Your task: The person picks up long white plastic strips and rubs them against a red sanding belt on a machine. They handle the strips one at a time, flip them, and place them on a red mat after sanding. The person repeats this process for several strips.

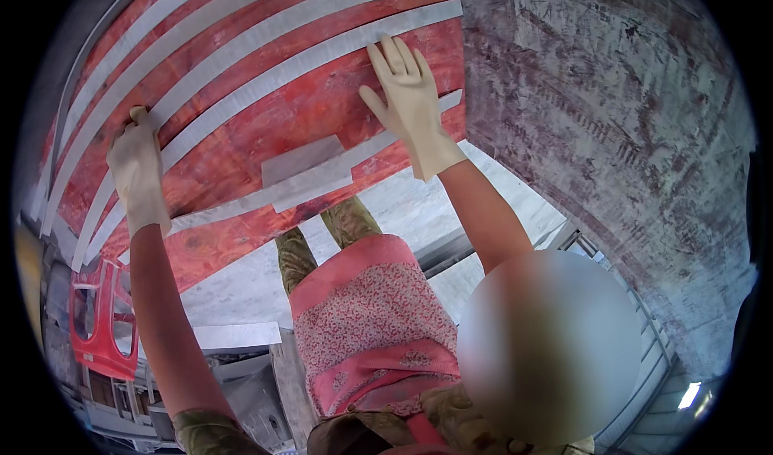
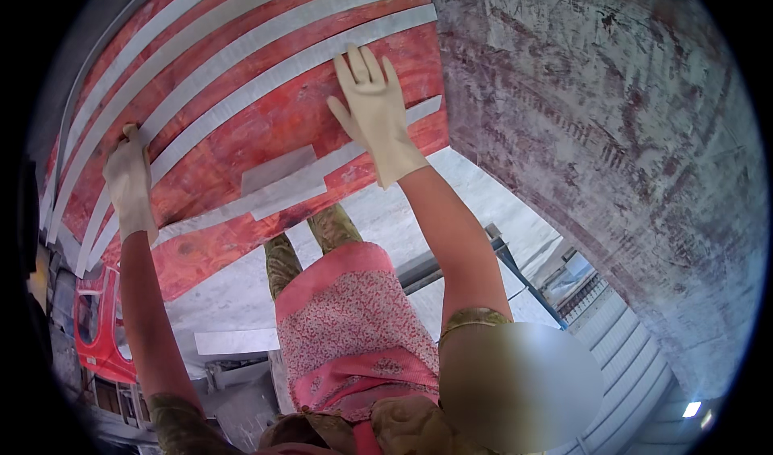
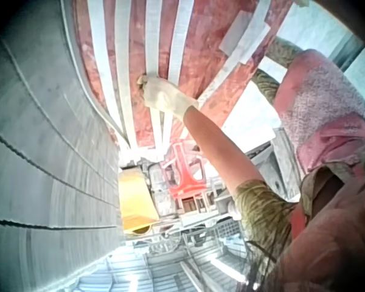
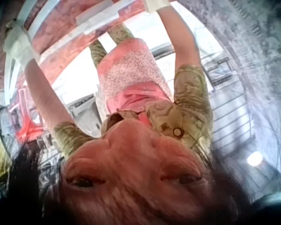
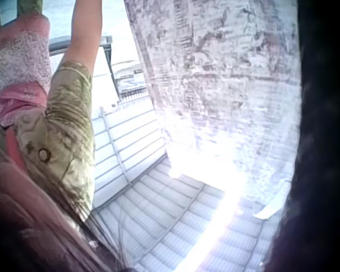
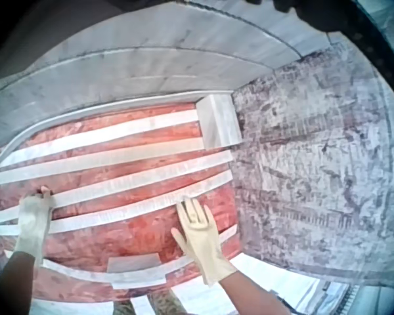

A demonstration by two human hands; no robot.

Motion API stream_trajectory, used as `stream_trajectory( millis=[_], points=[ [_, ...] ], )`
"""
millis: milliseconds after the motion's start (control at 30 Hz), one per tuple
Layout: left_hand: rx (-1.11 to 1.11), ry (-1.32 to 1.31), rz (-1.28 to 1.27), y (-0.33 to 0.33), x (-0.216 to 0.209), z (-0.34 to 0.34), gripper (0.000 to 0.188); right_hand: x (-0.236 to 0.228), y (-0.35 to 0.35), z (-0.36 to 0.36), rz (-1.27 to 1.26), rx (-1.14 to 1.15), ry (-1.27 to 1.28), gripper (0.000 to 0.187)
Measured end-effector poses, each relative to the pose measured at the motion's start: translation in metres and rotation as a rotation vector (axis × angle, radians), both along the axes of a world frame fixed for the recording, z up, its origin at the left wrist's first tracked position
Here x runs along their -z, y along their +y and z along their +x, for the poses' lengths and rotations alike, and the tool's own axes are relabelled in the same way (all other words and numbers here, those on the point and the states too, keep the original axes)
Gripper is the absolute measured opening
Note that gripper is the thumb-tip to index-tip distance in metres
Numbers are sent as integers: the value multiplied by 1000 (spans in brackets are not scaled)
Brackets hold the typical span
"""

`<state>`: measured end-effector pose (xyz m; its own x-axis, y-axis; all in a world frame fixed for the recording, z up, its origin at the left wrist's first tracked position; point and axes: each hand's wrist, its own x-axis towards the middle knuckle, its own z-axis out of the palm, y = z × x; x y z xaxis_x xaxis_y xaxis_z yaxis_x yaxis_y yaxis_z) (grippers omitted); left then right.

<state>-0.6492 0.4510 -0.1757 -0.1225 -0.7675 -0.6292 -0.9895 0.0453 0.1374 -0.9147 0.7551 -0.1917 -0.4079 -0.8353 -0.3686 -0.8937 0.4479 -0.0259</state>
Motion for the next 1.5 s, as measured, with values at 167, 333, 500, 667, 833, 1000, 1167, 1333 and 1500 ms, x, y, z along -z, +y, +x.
stream_trajectory(
  millis=[167,333,500,667,833,1000,1167,1333,1500],
  points=[
    [397,-66,-173,-10,46,44,30,3,-21,-30,-10,-32,98,70],
    [638,-85,-275,-10,49,44,26,33,-34,-41,46,5,143,65],
    [295,-36,-102,-9,40,32,26,33,-24,-36,-3,65,87,65],
    [-61,78,-40,-3,27,21,31,32,-19,-23,-18,116,61,66],
    [194,-1,-103,-6,20,14,49,36,-18,-33,-49,131,81,65],
    [26,9,-51,-7,25,20,52,40,-14,-29,-54,116,92,67],
    [32,50,-62,-4,16,14,51,42,-13,-24,-55,93,117,70],
    [175,-25,-31,-8,20,20,44,45,-11,-21,-50,90,116,72],
    [411,-112,-123,-11,28,33,35,45,-13,-20,-49,105,91,74]
  ],
)
